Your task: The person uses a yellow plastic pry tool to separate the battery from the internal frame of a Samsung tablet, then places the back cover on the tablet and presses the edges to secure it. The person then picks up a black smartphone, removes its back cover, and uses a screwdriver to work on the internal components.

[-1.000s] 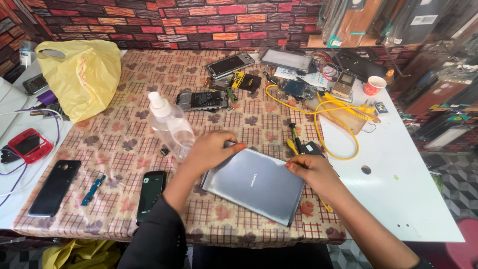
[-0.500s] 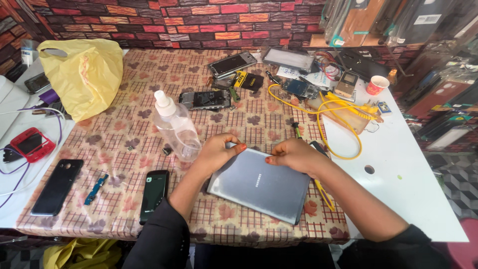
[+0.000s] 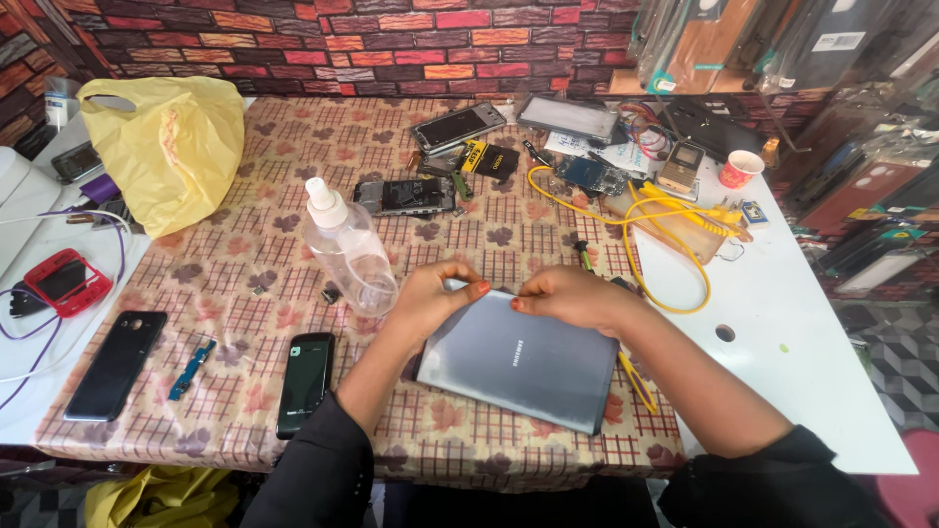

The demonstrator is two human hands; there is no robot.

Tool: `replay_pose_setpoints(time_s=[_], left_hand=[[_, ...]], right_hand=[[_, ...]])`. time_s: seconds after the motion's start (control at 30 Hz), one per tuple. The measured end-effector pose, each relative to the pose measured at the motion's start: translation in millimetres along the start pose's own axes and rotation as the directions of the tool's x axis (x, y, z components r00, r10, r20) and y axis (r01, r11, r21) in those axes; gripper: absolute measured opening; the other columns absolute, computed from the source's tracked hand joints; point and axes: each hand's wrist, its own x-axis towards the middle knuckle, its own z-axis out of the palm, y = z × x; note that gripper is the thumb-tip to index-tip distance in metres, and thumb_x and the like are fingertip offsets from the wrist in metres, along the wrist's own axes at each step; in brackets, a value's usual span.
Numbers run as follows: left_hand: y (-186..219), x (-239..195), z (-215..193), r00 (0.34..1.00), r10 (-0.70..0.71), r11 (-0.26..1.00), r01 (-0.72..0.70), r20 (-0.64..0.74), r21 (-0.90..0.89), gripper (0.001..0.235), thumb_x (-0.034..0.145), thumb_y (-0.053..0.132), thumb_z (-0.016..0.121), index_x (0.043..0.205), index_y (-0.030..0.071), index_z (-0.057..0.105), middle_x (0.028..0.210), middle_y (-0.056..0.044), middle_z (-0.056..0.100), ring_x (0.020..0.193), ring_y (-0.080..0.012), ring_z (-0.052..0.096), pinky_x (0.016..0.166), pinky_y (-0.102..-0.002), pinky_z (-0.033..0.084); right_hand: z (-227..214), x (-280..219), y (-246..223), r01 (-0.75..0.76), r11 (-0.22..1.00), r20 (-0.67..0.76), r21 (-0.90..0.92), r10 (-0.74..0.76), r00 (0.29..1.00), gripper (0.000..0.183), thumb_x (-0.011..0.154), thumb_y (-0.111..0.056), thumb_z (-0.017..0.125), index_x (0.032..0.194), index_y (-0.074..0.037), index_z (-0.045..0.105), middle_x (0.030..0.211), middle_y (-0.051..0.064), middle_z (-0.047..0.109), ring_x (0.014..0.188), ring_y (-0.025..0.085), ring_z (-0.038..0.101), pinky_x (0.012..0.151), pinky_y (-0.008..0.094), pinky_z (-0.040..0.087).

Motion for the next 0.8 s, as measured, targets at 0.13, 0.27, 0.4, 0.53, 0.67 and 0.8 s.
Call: replay_pose_setpoints(time_s=[0.13, 0.27, 0.4, 0.53, 0.67, 0.8], left_hand=[[-4.6, -7.3, -7.4, 0.995, -0.095, 0.980, 0.093, -0.004, -0.176, 0.029, 0.086, 0.026, 0.079, 0.102, 0.002, 0.075, 0.091, -0.004, 0.072, 0.081, -0.0113, 0.064, 0.069, -0.026, 0.052], [-14.2, -21.2, -16.9, 0.957, -0.283, 0.864, 0.281, 0.058, -0.418, 0.031, 0.091, 0.027, 0.075, 0.101, -0.002, 0.074, 0.087, -0.005, 0.072, 0.076, -0.0115, 0.064, 0.067, -0.026, 0.053], [-16.1, -30.2, -10.8, 0.976, -0.214, 0.839, 0.164, -0.039, -0.519, 0.022, 0.093, 0.019, 0.074, 0.096, -0.003, 0.071, 0.082, -0.005, 0.068, 0.068, -0.0115, 0.060, 0.061, -0.027, 0.048], [2.7, -46.7, -10.3, 0.974, -0.184, 0.832, 0.081, -0.135, -0.550, 0.018, 0.095, 0.017, 0.071, 0.093, -0.001, 0.070, 0.080, -0.003, 0.065, 0.067, -0.0101, 0.058, 0.060, -0.026, 0.046], [43.0, -78.7, -12.8, 0.937, 0.072, 0.955, -0.164, -0.342, -0.249, 0.019, 0.099, 0.017, 0.071, 0.095, -0.001, 0.069, 0.079, -0.001, 0.058, 0.074, -0.0091, 0.049, 0.065, -0.026, 0.040], [81.1, -125.2, -0.1, 0.765, 0.412, 0.911, -0.351, -0.495, 0.217, 0.013, 0.097, 0.013, 0.070, 0.100, 0.000, 0.068, 0.083, -0.008, 0.064, 0.076, -0.0161, 0.058, 0.071, -0.029, 0.046]], right_hand=[[6.3, 6.8, -0.2, 0.079, 0.996, -0.071, -0.035, -0.081, 0.994, 0.028, 0.088, -0.030, 0.071, 0.099, -0.005, 0.081, 0.081, 0.007, 0.079, 0.073, 0.014, 0.071, 0.069, 0.031, 0.052], [11.3, 4.4, 0.9, 0.094, 0.995, -0.137, -0.014, -0.095, 0.986, 0.025, 0.084, -0.027, 0.074, 0.096, -0.006, 0.082, 0.082, 0.008, 0.080, 0.074, 0.015, 0.072, 0.070, 0.030, 0.053], [17.7, -10.7, -17.4, 0.070, 0.995, -0.212, -0.076, -0.085, 0.974, 0.026, 0.083, -0.029, 0.076, 0.096, -0.008, 0.082, 0.081, 0.010, 0.079, 0.072, 0.018, 0.072, 0.070, 0.032, 0.053], [16.7, -40.0, -53.6, 0.091, 0.966, -0.252, -0.240, -0.153, 0.956, 0.028, 0.085, -0.033, 0.074, 0.098, -0.010, 0.081, 0.079, 0.010, 0.075, 0.068, 0.024, 0.071, 0.069, 0.035, 0.053], [19.5, -86.1, -76.8, 0.254, 0.855, -0.430, -0.452, -0.458, 0.778, 0.030, 0.091, -0.032, 0.071, 0.106, -0.006, 0.076, 0.098, 0.013, 0.074, 0.085, 0.029, 0.068, 0.076, 0.039, 0.051], [55.7, -136.4, -62.2, 0.397, 0.850, -0.812, -0.347, -0.484, 0.326, 0.033, 0.101, -0.027, 0.063, 0.122, -0.003, 0.066, 0.119, 0.013, 0.066, 0.103, 0.026, 0.068, 0.091, 0.038, 0.054]])
